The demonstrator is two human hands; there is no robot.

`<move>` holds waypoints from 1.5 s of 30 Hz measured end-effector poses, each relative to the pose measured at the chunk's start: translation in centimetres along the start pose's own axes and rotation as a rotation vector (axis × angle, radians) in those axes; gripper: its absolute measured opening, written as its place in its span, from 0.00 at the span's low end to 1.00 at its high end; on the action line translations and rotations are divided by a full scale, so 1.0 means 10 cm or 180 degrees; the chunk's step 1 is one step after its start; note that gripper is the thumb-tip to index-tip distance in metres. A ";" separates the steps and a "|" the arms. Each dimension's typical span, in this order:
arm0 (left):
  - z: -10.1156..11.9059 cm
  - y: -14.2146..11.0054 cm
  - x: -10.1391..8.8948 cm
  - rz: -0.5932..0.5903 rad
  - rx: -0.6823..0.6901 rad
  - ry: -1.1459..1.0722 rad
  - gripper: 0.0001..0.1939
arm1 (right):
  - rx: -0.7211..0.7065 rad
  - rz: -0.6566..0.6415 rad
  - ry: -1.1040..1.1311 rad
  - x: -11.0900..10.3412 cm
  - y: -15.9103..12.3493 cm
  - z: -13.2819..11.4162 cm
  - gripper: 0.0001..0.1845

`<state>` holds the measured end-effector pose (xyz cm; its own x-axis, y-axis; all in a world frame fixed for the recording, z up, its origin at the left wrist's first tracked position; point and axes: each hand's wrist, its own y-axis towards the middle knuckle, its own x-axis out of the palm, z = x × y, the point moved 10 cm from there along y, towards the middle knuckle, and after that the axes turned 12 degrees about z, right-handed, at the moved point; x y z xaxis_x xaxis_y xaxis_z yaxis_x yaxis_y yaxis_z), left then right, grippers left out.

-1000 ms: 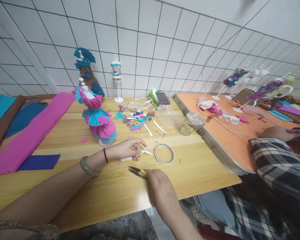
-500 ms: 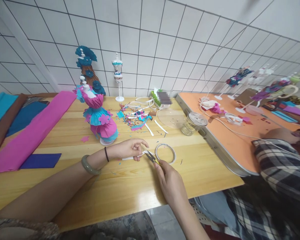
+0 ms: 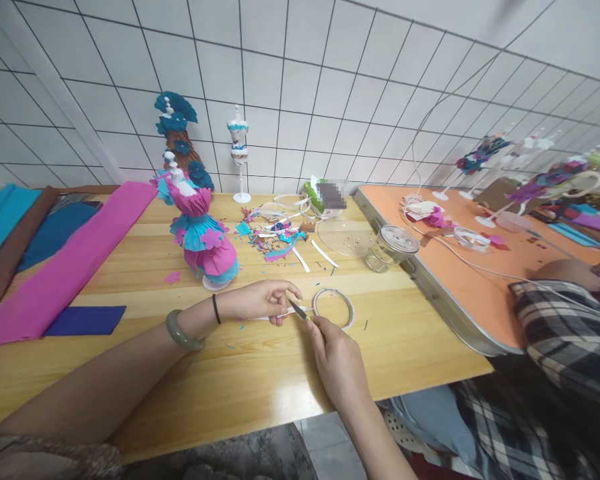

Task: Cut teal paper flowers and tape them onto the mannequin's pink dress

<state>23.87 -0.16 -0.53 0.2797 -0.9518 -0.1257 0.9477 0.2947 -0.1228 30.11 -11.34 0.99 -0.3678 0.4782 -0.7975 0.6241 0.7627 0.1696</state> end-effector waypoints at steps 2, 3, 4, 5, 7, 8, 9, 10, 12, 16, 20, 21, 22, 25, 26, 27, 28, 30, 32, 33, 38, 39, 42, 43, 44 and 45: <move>-0.01 0.00 0.00 -0.0012 0.0009 0.0002 0.18 | 0.0005 0.0018 0.0044 0.00 0.00 0.01 0.23; -0.02 0.00 0.01 -0.0016 0.0009 0.0008 0.18 | 0.0006 0.0027 0.0067 -0.01 0.00 0.01 0.23; -0.02 0.00 0.01 -0.0018 0.0005 0.0014 0.19 | 0.0004 0.0036 0.0089 -0.02 0.00 0.00 0.24; -0.02 0.00 0.01 -0.0013 -0.0001 0.0019 0.19 | -0.0010 0.0043 0.0113 -0.02 0.00 -0.01 0.24; -0.02 -0.01 0.01 0.0001 -0.0032 -0.0002 0.20 | -0.0071 0.0061 0.0146 -0.04 0.00 -0.02 0.24; -0.02 -0.01 0.00 0.0017 -0.0056 -0.0020 0.21 | -0.0108 0.0082 0.0146 -0.06 -0.01 -0.03 0.24; -0.03 -0.01 -0.01 0.0038 -0.0084 -0.0023 0.22 | -0.0147 0.0112 0.0134 -0.08 -0.02 -0.02 0.24; -0.03 -0.02 -0.02 0.0063 -0.0104 0.0002 0.24 | -0.0190 0.0155 0.0111 -0.10 -0.04 -0.01 0.23; -0.02 -0.02 -0.07 0.0151 -0.0101 0.0172 0.28 | -0.0317 0.0276 0.0035 -0.15 -0.09 0.02 0.22; 0.08 -0.05 -0.20 0.0388 0.0149 0.1070 0.33 | -0.0995 0.0317 -0.0104 -0.15 -0.25 -0.09 0.17; 0.21 -0.11 -0.30 0.0619 0.0394 0.1780 0.35 | -0.1872 0.0241 -0.0408 -0.02 -0.42 -0.33 0.15; 0.26 -0.12 -0.32 0.0675 0.0457 0.1872 0.35 | -0.2035 0.0269 -0.0465 0.01 -0.44 -0.38 0.15; 0.31 -0.13 -0.33 0.0746 0.0522 0.1939 0.34 | -0.2149 0.0310 -0.0507 0.02 -0.45 -0.42 0.15; 0.45 -0.16 -0.39 0.0974 0.0633 0.1878 0.26 | -0.2270 0.0420 -0.0567 0.03 -0.41 -0.51 0.13; 0.50 -0.16 -0.40 0.1016 0.0637 0.1724 0.23 | -0.2283 0.0458 -0.0549 0.02 -0.39 -0.53 0.13; 0.53 -0.16 -0.41 0.1022 0.0629 0.1490 0.20 | -0.2296 0.0504 -0.0489 -0.01 -0.36 -0.55 0.13; 0.57 -0.16 -0.40 0.1007 0.0629 0.1170 0.16 | -0.2297 0.0568 -0.0390 -0.06 -0.32 -0.57 0.12; 0.63 -0.16 -0.37 0.0862 0.0596 0.0451 0.11 | -0.2247 0.0777 -0.0093 -0.20 -0.23 -0.62 0.11; 0.65 -0.16 -0.30 0.0652 0.0463 -0.0152 0.09 | -0.2135 0.1085 0.0236 -0.39 -0.12 -0.65 0.10; 0.65 -0.17 -0.27 0.0559 0.0372 -0.0358 0.09 | -0.2098 0.1242 0.0377 -0.48 -0.07 -0.68 0.10; 0.73 -0.22 -0.19 0.0408 0.0276 -0.0776 0.14 | -0.2093 0.1583 0.0686 -0.67 0.04 -0.92 0.13; 0.76 -0.22 -0.18 0.0404 0.0311 -0.0809 0.14 | -0.2100 0.1605 0.0691 -0.67 0.04 -0.97 0.13; 0.79 -0.23 -0.19 0.0394 0.0360 -0.0840 0.15 | -0.2062 0.1675 0.0661 -0.64 0.05 -1.03 0.14; 0.79 -0.23 -0.19 0.0388 0.0360 -0.0833 0.15 | -0.2044 0.1695 0.0654 -0.63 0.05 -1.03 0.14; 0.79 -0.23 -0.20 0.0386 0.0357 -0.0820 0.15 | -0.2033 0.1715 0.0649 -0.62 0.06 -1.03 0.13; 0.78 -0.23 -0.20 0.0384 0.0348 -0.0796 0.14 | -0.2024 0.1729 0.0646 -0.61 0.06 -1.02 0.12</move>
<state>22.28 0.40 7.68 0.4076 -0.9059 0.1151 0.9125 0.4090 -0.0131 25.69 -9.38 11.90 -0.2839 0.8699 -0.4032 0.2669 0.4756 0.8382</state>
